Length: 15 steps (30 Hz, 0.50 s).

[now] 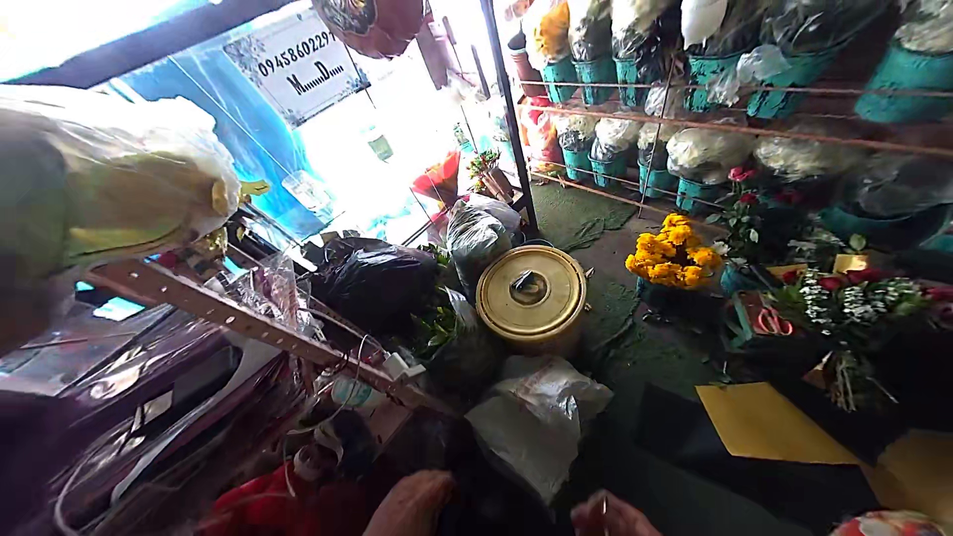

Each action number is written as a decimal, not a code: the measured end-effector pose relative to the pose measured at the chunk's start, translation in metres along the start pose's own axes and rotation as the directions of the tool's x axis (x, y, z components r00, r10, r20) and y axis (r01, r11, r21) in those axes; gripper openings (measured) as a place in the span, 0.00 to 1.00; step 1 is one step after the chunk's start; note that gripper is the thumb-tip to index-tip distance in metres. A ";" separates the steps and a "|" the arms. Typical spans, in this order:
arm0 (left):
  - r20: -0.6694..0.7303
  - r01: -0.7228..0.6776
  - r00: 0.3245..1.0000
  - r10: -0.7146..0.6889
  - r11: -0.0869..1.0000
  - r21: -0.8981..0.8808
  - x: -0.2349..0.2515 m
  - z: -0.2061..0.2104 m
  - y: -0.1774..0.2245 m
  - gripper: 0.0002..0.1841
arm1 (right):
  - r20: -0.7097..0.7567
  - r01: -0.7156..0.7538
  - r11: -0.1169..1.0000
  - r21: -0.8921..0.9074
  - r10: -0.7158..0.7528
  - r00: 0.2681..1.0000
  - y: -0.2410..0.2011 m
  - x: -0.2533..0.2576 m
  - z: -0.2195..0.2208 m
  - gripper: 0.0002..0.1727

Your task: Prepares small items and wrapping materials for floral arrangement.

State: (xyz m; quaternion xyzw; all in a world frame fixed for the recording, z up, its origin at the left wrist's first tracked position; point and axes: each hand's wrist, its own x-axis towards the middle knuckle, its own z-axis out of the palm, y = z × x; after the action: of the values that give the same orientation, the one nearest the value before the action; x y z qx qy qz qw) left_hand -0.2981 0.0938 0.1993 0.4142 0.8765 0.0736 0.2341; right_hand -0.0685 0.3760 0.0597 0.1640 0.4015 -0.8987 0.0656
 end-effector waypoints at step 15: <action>0.292 -0.772 0.634 0.716 0.560 0.301 -0.019 -0.235 0.312 0.31 | 0.911 -0.080 0.989 0.127 -0.084 0.404 -0.141 -0.049 0.086 0.60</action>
State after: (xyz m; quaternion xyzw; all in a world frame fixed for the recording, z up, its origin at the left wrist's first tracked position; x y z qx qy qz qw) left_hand -0.1828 0.2959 0.5133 0.7876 0.5959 -0.0431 0.1508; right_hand -0.0781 0.4058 0.2290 -0.3494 0.2318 -0.8697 0.2604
